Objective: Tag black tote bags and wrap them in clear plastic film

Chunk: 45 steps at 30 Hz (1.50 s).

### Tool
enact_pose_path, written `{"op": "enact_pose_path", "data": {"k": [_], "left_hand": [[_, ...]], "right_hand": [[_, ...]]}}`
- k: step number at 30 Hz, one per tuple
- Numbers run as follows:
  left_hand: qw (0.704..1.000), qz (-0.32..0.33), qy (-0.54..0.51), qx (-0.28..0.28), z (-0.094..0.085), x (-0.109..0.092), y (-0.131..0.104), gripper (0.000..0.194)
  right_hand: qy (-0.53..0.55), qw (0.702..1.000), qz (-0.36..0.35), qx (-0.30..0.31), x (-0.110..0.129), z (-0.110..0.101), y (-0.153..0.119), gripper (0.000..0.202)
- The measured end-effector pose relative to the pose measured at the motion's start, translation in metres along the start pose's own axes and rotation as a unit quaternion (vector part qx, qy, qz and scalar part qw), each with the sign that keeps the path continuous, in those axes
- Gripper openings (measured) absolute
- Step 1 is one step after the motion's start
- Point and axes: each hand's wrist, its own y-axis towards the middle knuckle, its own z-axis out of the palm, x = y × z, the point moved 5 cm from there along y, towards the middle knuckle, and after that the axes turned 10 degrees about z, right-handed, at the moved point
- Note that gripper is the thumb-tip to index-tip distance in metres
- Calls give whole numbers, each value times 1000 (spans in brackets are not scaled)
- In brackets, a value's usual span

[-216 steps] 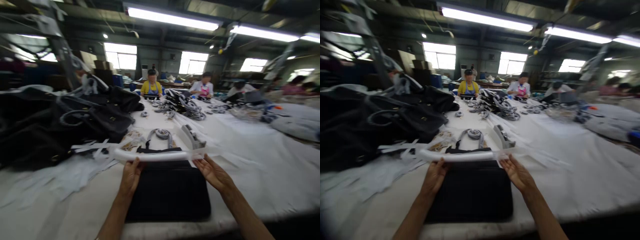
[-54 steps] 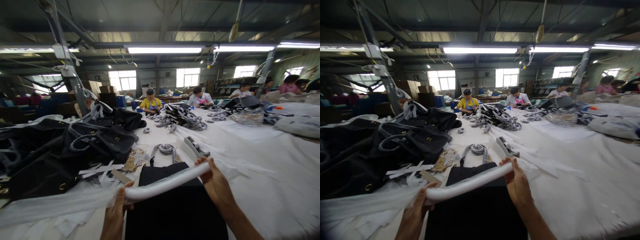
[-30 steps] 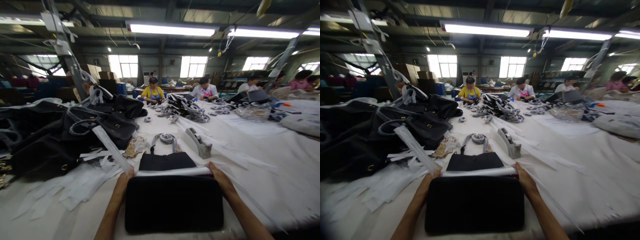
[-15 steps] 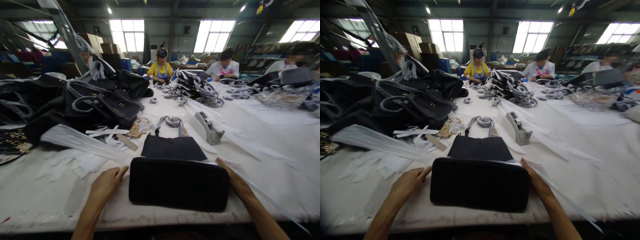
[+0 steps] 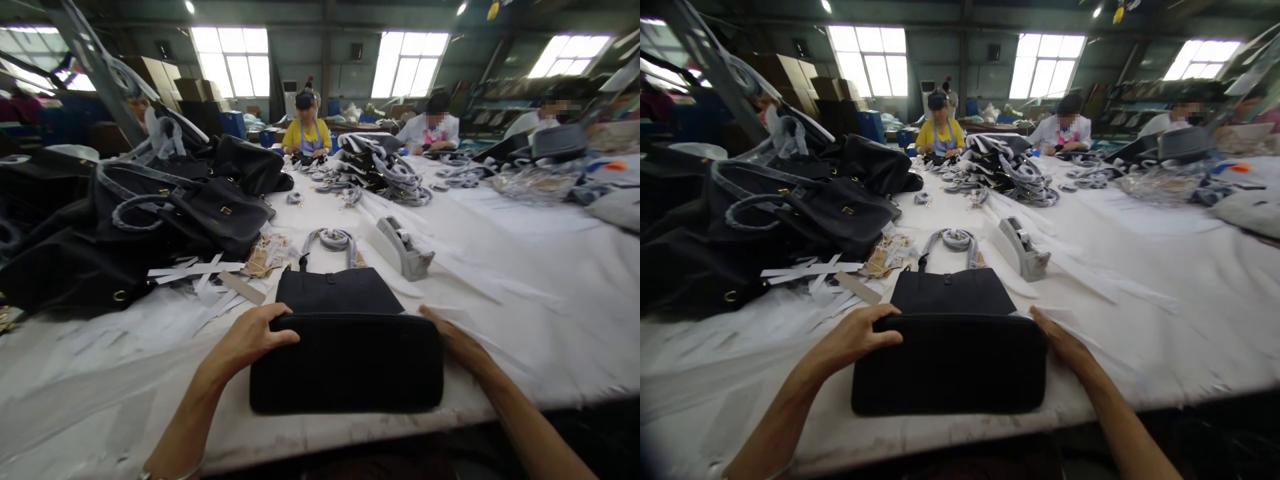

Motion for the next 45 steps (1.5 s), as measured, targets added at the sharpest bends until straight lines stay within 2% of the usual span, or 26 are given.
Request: {"op": "enact_pose_path", "data": {"k": [2, 3, 5, 7, 8, 10, 12, 13, 15, 17, 19, 22, 25, 29, 32, 35, 40, 42, 45], "left_hand": [[1000, -7, 12, 20, 4, 11, 5, 34], [1000, -10, 10, 27, 5, 14, 7, 34], [999, -21, -2, 40, 9, 20, 11, 33], [998, -30, -15, 44, 13, 24, 14, 32], [998, -30, -21, 42, 14, 26, 16, 31], [998, -28, -34, 38, 17, 28, 19, 32], [998, -24, -41, 39, 19, 30, 21, 33], [998, -24, -41, 40, 19, 31, 21, 34], [998, -27, -36, 35, 19, 33, 20, 37], [999, -29, -39, 17, 18, 35, 18, 39], [998, -40, -46, -11, 20, 39, 14, 39], [994, -75, -37, -70, 24, 46, 5, 38], [987, -101, -34, -124, 31, 50, -1, 38], [980, -98, -26, -172, 36, 48, -4, 35], [978, -70, -16, -197, 36, 43, -4, 31], [980, -65, -32, -184, 36, 40, -4, 27], [983, -83, -40, -160, 36, 45, -1, 27], [982, -93, -45, -161, 38, 49, 1, 27], [979, -85, -36, -184, 39, 53, 3, 22]], "right_hand": [[-95, 993, 49, 60, -1, -2, -8, 24], [-158, 979, 84, 102, -2, -6, -15, 31], [-267, 931, 160, 192, -6, -20, -35, 39], [-307, 889, 215, 263, -4, -35, -56, 42], [-295, 890, 203, 281, 2, -38, -64, 44], [-250, 927, 110, 256, 24, -29, -69, 45], [-233, 958, -28, 167, 47, -5, -67, 39], [-255, 954, -84, 131, 54, 12, -66, 36], [-315, 929, -162, 104, 57, 49, -59, 35], [-372, 899, -201, 111, 50, 77, -49, 34], [-423, 872, -207, 132, 37, 88, -37, 31], [-483, 839, -198, 153, 22, 83, -23, 33], [-514, 818, -204, 160, 18, 76, -16, 36], [-539, 794, -220, 174, 15, 85, -12, 37], [-567, 779, -214, 162, 11, 93, -6, 41], [-588, 766, -214, 149, 11, 96, -1, 44], [-548, 784, -218, 195, 14, 83, -2, 40], [-533, 795, -232, 176, 13, 75, -2, 38], [-517, 812, -246, 115, 8, 69, 3, 40]]}}
